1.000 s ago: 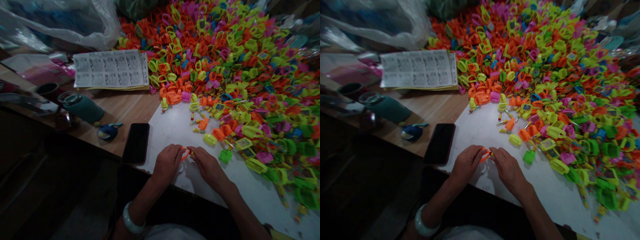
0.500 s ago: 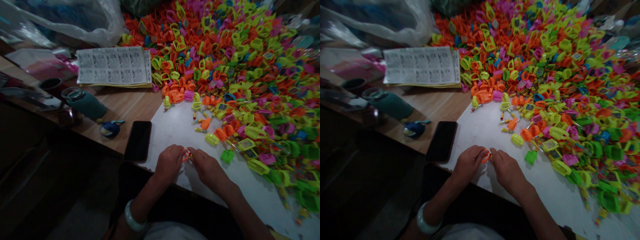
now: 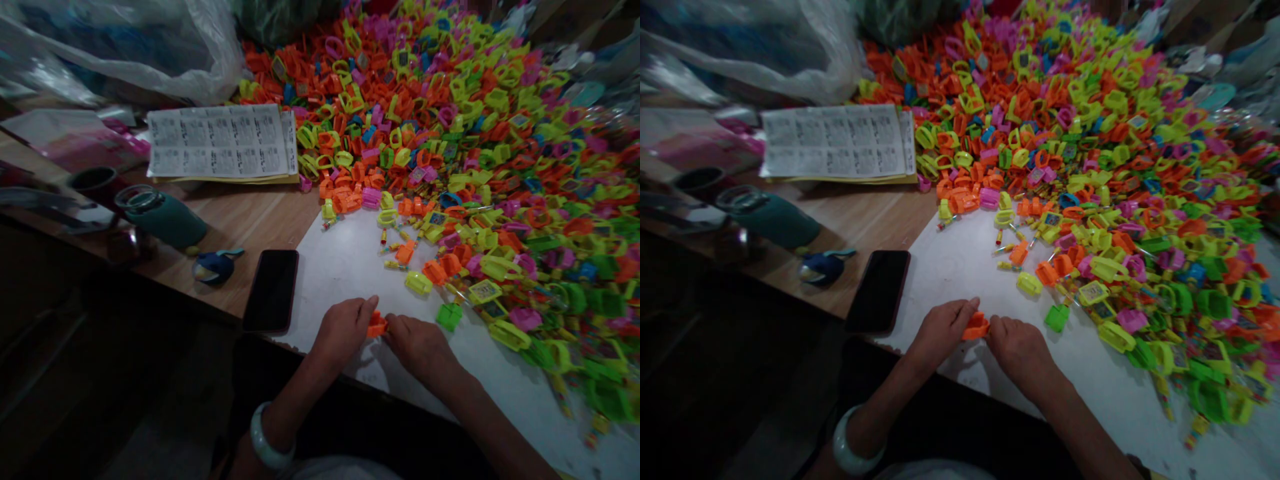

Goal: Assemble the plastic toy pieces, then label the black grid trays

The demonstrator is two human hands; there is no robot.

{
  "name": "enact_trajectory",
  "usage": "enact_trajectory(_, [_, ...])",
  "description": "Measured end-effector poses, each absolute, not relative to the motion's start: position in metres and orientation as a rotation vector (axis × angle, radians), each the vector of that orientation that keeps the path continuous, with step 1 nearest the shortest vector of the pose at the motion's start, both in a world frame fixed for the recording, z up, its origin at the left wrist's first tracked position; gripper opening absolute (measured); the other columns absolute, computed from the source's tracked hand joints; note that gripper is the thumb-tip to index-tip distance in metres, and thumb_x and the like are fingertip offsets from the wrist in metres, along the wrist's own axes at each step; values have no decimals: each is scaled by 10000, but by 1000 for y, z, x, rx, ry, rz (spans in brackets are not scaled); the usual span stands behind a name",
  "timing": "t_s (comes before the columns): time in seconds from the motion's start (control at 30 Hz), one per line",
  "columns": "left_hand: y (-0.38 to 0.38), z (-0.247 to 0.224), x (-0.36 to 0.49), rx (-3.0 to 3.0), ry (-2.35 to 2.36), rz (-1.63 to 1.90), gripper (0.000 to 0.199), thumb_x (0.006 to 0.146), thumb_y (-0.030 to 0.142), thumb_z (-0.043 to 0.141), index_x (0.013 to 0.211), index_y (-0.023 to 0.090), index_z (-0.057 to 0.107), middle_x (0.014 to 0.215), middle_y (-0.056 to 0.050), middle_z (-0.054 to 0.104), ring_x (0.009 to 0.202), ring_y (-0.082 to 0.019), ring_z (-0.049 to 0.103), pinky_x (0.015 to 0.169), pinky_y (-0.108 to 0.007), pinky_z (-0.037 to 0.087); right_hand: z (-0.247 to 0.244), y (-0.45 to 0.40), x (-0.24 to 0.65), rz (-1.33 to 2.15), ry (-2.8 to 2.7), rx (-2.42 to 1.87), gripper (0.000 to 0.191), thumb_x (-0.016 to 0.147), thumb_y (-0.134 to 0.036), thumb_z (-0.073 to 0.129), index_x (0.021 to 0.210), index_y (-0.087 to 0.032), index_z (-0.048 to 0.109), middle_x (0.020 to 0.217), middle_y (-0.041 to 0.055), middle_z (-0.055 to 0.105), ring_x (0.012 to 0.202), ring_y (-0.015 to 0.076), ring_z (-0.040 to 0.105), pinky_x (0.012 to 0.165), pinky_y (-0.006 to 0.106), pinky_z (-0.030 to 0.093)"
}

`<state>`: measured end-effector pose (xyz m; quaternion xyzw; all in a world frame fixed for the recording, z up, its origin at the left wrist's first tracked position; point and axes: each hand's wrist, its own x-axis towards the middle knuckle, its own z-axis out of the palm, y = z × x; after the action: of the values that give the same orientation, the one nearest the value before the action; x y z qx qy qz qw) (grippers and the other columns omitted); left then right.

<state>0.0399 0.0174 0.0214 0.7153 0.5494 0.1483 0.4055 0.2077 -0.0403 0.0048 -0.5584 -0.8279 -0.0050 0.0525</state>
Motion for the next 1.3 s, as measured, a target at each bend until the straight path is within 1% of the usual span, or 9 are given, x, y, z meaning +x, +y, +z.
enact_trajectory(0.1, [29, 21, 38, 1667, 1349, 580, 502, 901, 527, 280, 844, 187, 645, 690, -8, 649, 602, -137, 578, 581, -249, 410, 30, -37, 254, -336, -2011, -2017, 271, 917, -316, 408, 1058, -148, 567, 817, 90, 637, 689, 193, 581, 580, 274, 386])
enact_trajectory(0.23, [61, 14, 32, 1812, 1568, 739, 327, 890, 392, 393, 902, 171, 634, 855, -60, 646, 799, -180, 594, 739, -311, 469, 53, -20, 294, -778, -1505, -2279, 575, 849, -439, 516, 1263, -43, 463, 1111, 248, 544, 994, 342, 505, 744, 416, 404])
enact_trajectory(0.33, [95, 7, 37, 1902, 1724, 910, 260, 854, 274, 470, 1048, 147, 586, 1052, -120, 606, 994, -221, 559, 903, -381, 446, 42, 6, 272, -579, -1829, -2134, 363, 881, -249, 474, 1217, -122, 525, 1124, 162, 562, 1037, 280, 480, 855, 397, 378])
enact_trajectory(0.5, [160, 8, 55, 1770, 2073, 907, 532, 828, 238, 538, 1305, 80, 364, 1361, -207, 403, 1248, -303, 382, 1028, -441, 328, 5, 50, 205, -207, -2217, -2073, 251, 877, -135, 444, 1087, -147, 581, 1063, 120, 582, 968, 238, 484, 805, 339, 369])
enact_trajectory(0.6, [190, 11, 55, 1706, 2149, 818, 442, 841, 237, 525, 1243, 77, 436, 1278, -211, 481, 1191, -304, 427, 988, -449, 341, -5, 55, 196, -189, -2217, -2075, 180, 872, -123, 458, 980, -145, 601, 939, 104, 598, 890, 228, 492, 760, 331, 365])
enact_trajectory(0.83, [175, 10, 46, 1904, 1938, 736, 103, 793, 165, 540, 817, 130, 634, 1046, -142, 601, 1066, -262, 513, 929, -451, 363, -10, 42, 216, -49, -2100, -1934, 131, 900, -173, 432, 907, -160, 562, 887, 84, 593, 851, 209, 514, 758, 329, 402])
enact_trajectory(0.97, [131, 15, 42, 2093, 1670, 731, 98, 805, 156, 532, 809, 169, 630, 1157, -91, 575, 1076, -199, 527, 927, -375, 387, -7, 40, 213, 123, -1905, -1841, 188, 932, -200, 353, 1071, -145, 468, 913, 70, 584, 810, 163, 563, 710, 283, 461])
enact_trajectory(1.1, [89, 14, 39, 2266, 1321, 768, 168, 855, 130, 446, 824, 178, 603, 1239, -97, 546, 1125, -204, 515, 932, -400, 396, 1, 41, 206, 252, -1871, -1576, 315, 899, -176, 396, 1213, -164, 419, 989, 80, 546, 839, 158, 559, 731, 284, 483])
enact_trajectory(1.3, [43, 13, 38, 1825, 1143, 838, 151, 884, 287, 438, 936, 195, 546, 1130, -90, 592, 1049, -195, 567, 904, -371, 452, 0, 24, 205, 110, -2105, -1549, 289, 885, -127, 396, 1090, -205, 584, 876, 54, 545, 794, 166, 519, 690, 272, 459])
